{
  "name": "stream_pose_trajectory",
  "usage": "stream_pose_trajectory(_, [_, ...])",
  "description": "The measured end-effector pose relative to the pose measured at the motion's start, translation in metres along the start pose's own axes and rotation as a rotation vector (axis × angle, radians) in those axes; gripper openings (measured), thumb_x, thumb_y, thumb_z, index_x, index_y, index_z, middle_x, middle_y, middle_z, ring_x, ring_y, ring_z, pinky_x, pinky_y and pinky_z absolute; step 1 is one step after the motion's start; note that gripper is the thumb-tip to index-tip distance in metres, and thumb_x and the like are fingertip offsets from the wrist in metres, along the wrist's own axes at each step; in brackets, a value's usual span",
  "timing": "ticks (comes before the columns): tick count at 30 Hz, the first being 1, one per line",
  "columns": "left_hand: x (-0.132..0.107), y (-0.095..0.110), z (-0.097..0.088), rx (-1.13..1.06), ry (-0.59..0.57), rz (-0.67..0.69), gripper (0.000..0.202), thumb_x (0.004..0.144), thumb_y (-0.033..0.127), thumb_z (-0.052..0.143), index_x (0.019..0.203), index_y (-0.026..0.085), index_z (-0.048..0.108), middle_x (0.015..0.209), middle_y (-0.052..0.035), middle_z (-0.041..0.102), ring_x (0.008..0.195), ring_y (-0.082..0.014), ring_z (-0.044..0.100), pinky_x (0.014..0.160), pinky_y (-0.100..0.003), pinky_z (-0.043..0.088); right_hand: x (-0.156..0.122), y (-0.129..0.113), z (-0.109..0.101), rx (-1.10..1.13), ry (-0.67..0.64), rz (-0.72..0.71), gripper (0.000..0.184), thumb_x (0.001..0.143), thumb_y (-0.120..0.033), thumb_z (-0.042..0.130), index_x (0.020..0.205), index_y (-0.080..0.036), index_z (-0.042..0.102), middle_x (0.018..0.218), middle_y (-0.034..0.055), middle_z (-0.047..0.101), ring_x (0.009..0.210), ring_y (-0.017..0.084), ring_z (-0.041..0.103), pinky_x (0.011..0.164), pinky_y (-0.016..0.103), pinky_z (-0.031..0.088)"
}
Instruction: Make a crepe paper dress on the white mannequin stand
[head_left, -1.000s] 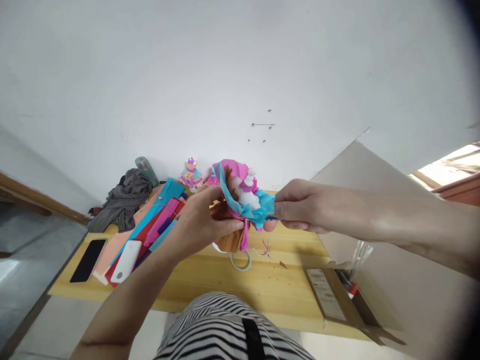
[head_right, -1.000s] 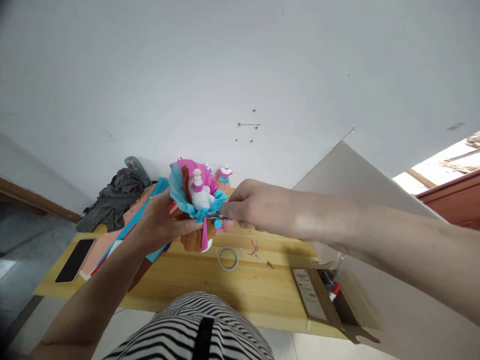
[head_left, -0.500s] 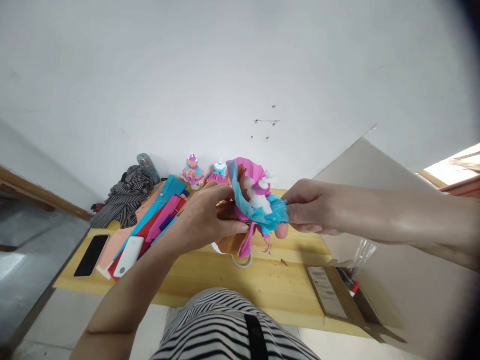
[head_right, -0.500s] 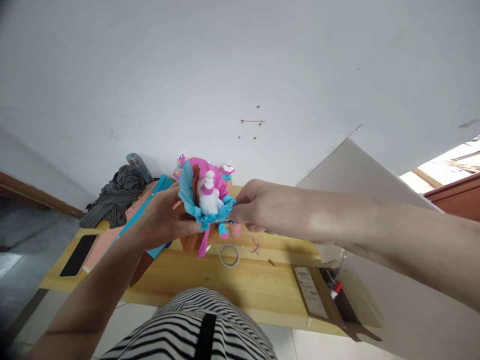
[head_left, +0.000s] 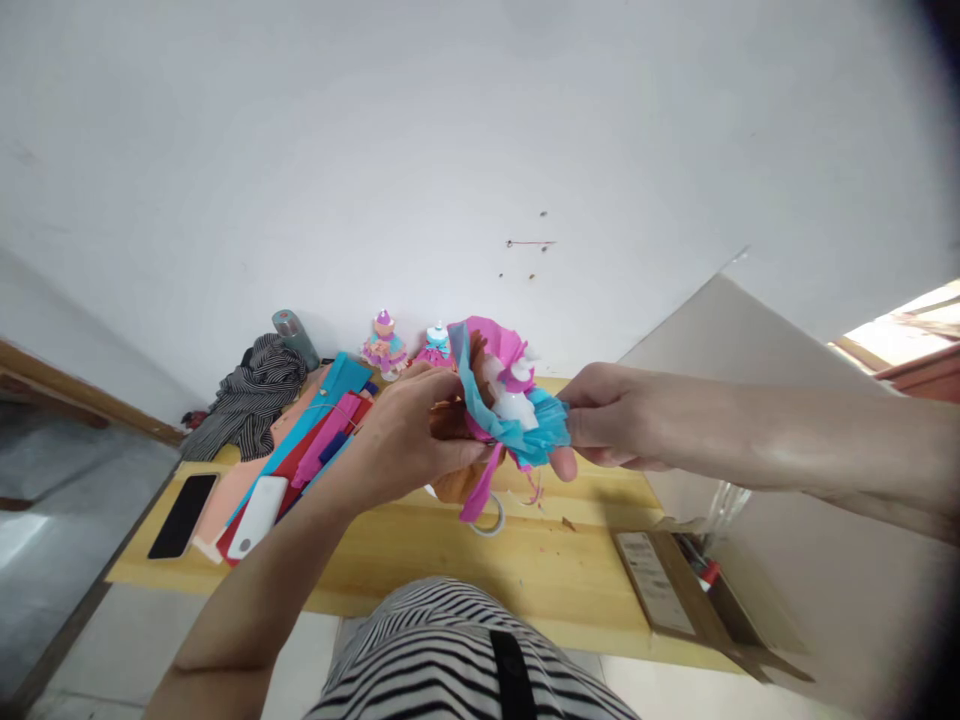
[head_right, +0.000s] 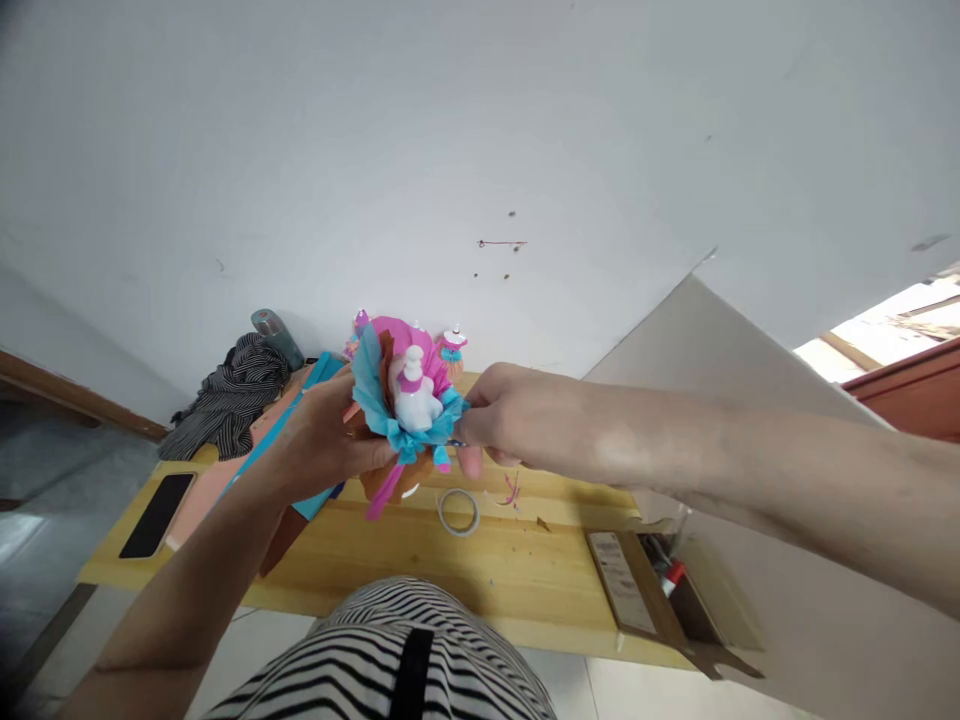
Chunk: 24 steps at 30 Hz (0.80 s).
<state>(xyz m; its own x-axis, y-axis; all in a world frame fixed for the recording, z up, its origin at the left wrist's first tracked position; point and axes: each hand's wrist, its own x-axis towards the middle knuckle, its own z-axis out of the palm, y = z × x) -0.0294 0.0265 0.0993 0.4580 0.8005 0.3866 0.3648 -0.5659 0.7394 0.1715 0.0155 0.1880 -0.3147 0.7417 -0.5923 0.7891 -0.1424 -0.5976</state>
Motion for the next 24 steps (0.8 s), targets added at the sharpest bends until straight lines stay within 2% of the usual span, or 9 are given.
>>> stream_pose_trajectory(6, [0.0007,0.0014,-0.0018,-0.052,-0.002,-0.020,0.015,0.068,0.024,0.074,0.076,0.018,0.063,0.084,-0.0015,0.064,0.082,-0.0183,0.057,0.070,-0.030,0.046,-0.0004,-0.0027,0.0000,0.043,-0.041,0.018,0.023,0.079,-0.029,0.055,0.060,-0.017,0.057,0.051,-0.0069,0.023,0.045,0.007,0.019,0.042,0.022,0.015])
stream_pose_trajectory(12, [-0.0015,-0.0017,0.0017,-0.085,0.017,-0.040,0.013,0.068,0.018,0.071,0.078,0.018,0.063,0.082,0.0005,0.062,0.079,-0.0157,0.057,0.067,-0.027,0.046,0.0002,0.0015,-0.0017,0.174,-0.106,0.059,0.026,0.083,-0.033,0.053,0.064,-0.016,0.058,0.051,-0.0075,0.020,0.045,0.007,0.013,0.042,0.024,0.009])
stream_pose_trajectory(17, [-0.0026,-0.0037,0.0016,-0.058,0.023,-0.022,0.013,0.068,0.019,0.072,0.077,0.017,0.063,0.079,0.0010,0.061,0.076,-0.0148,0.057,0.067,-0.027,0.046,0.0014,0.0043,-0.0017,0.195,-0.116,0.043,0.030,0.084,-0.039,0.053,0.064,-0.016,0.059,0.051,-0.0076,0.020,0.043,0.006,0.012,0.041,0.025,0.007])
stream_pose_trajectory(24, [-0.0014,-0.0047,0.0047,-0.082,0.031,0.056,0.012,0.072,0.015,0.070,0.082,0.018,0.065,0.084,0.0001,0.064,0.077,-0.0130,0.058,0.066,-0.024,0.048,0.0011,0.0045,0.0003,0.203,-0.110,0.065,0.031,0.082,-0.038,0.055,0.061,-0.016,0.058,0.051,-0.0073,0.019,0.044,0.006,0.011,0.041,0.025,0.006])
